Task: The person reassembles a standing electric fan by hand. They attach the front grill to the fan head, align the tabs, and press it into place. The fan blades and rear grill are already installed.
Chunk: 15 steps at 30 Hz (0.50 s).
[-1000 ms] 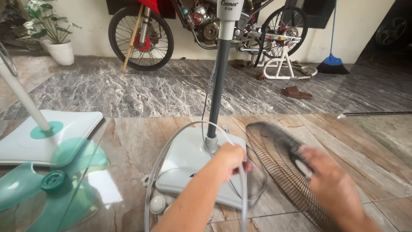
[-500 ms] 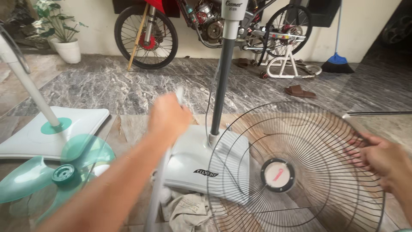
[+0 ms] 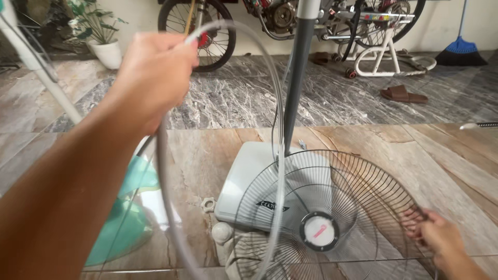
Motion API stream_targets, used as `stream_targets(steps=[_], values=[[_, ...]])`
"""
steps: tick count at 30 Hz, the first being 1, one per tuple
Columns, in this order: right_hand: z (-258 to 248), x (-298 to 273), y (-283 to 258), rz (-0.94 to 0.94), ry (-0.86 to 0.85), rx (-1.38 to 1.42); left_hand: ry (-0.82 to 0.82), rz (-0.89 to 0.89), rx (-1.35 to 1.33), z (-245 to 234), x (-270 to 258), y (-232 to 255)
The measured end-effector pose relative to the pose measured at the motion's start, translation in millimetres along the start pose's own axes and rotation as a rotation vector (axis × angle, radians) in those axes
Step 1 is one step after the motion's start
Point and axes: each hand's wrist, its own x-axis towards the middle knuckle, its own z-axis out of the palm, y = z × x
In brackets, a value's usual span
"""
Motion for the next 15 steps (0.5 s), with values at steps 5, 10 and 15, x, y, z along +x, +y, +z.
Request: stream_targets(steps=[5,10,15], values=[[15.9,43.4,82.2,0.061,0.02,-0.072,-0.08,-0.271,-0.117,-16.3,-8.7,-38.5],[25.0,46.2,129.6,0.153,0.06,-0.233,-0.237,-0.23,-0.347,-30.0,-9.9,-78.0],[46.3,12.3,64.8,0.06,0.012,0.371,-0.101,-0.547,-0.3,28.3,-12.5,-130.5]])
